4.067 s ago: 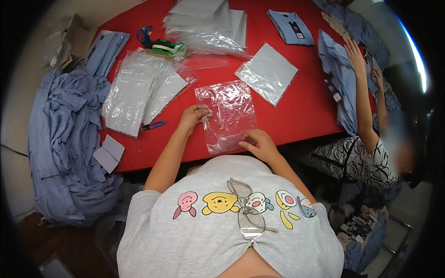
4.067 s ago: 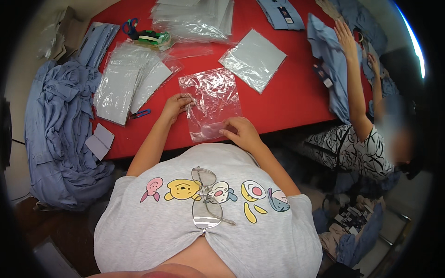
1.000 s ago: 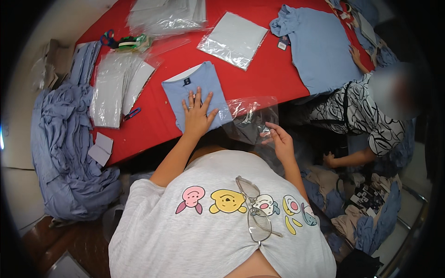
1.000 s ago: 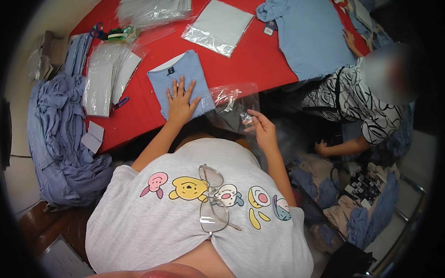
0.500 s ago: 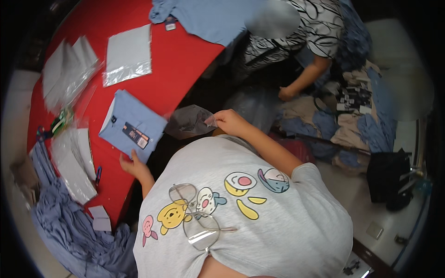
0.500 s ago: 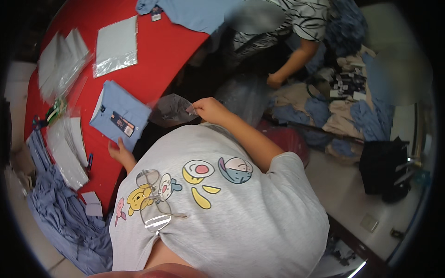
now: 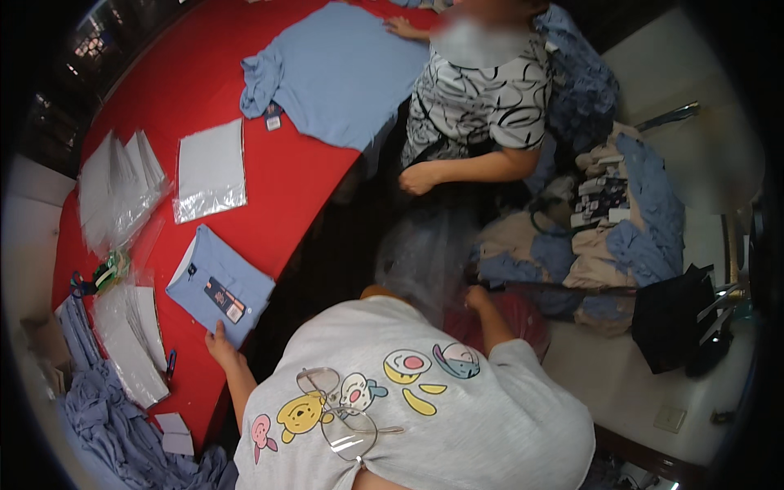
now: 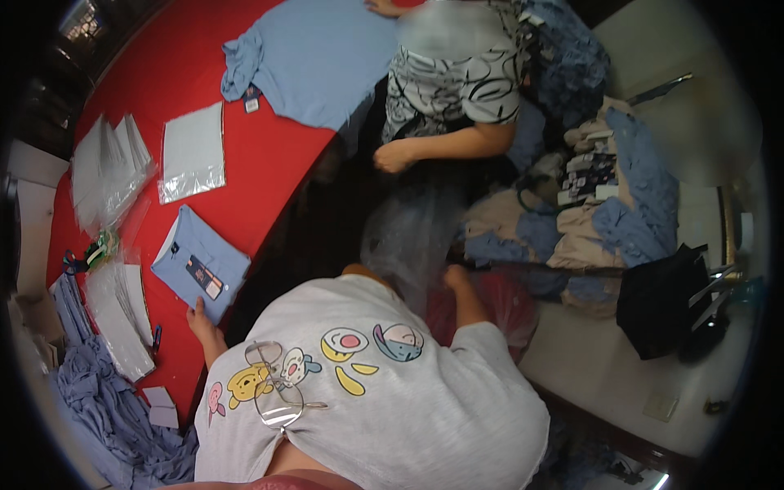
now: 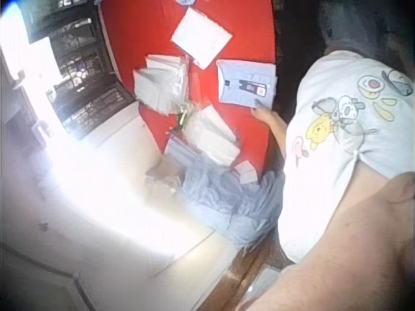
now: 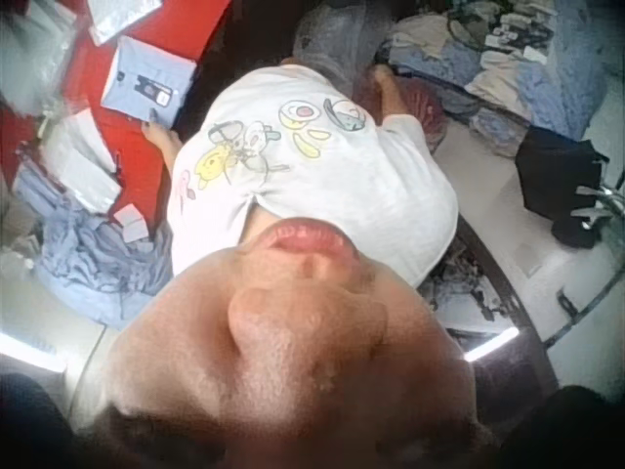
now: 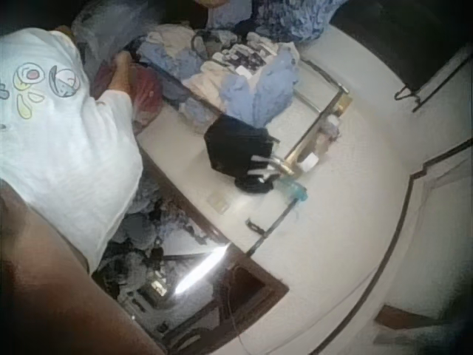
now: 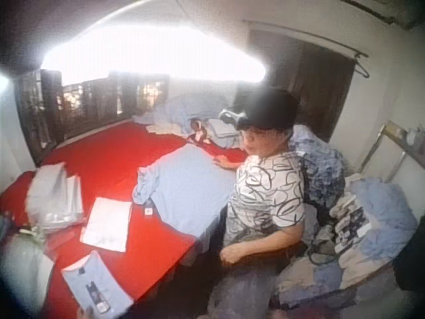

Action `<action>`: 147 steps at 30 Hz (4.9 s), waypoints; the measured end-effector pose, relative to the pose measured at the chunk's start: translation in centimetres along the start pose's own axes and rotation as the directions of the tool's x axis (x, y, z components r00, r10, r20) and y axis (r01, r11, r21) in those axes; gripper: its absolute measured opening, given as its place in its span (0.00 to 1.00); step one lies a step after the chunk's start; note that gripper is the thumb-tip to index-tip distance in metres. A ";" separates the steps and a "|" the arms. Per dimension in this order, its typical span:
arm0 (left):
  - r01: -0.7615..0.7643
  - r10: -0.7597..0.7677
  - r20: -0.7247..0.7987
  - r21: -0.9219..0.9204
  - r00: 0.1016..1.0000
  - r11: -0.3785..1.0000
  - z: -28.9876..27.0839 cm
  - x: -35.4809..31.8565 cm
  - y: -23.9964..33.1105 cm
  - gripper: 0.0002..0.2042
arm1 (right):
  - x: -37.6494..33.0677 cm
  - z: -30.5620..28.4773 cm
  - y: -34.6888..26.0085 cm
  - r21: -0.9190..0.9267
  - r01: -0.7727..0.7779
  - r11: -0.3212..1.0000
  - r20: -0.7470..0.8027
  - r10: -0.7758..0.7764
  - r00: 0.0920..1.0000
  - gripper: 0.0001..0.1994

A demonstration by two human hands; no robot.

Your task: The person packs folded blue shirts into clear plastic bags, smooths them out, and places the bagged items into a large white plastic bag.

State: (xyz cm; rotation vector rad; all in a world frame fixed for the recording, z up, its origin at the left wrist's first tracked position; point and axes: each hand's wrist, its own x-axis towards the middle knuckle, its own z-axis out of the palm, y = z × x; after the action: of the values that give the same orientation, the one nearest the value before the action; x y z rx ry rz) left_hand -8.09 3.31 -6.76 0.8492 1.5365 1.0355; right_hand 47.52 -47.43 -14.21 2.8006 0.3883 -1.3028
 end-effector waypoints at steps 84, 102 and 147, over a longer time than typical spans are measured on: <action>0.074 0.163 0.648 -0.322 0.744 0.944 -8.1 -18.9 19.1 0.14 | -34.2 -3.0 -57.3 0.646 0.758 -0.093 0.178 -0.947 -0.267 0.23; -0.310 0.357 0.108 -0.307 0.928 0.900 -8.0 -14.4 13.4 0.05 | -32.5 -1.4 -49.6 0.489 0.842 0.228 0.411 -0.911 0.008 0.04; 0.048 -0.143 0.744 0.148 0.652 0.988 -4.7 -11.2 11.6 0.18 | -27.3 -4.4 -53.6 0.336 0.848 0.410 0.394 -0.879 0.269 0.16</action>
State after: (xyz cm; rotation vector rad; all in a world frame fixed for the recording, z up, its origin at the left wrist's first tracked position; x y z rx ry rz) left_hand -10.42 -3.40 8.43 1.0895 0.8966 0.3965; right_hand 21.25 -0.75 13.51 1.9553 2.0796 -2.1300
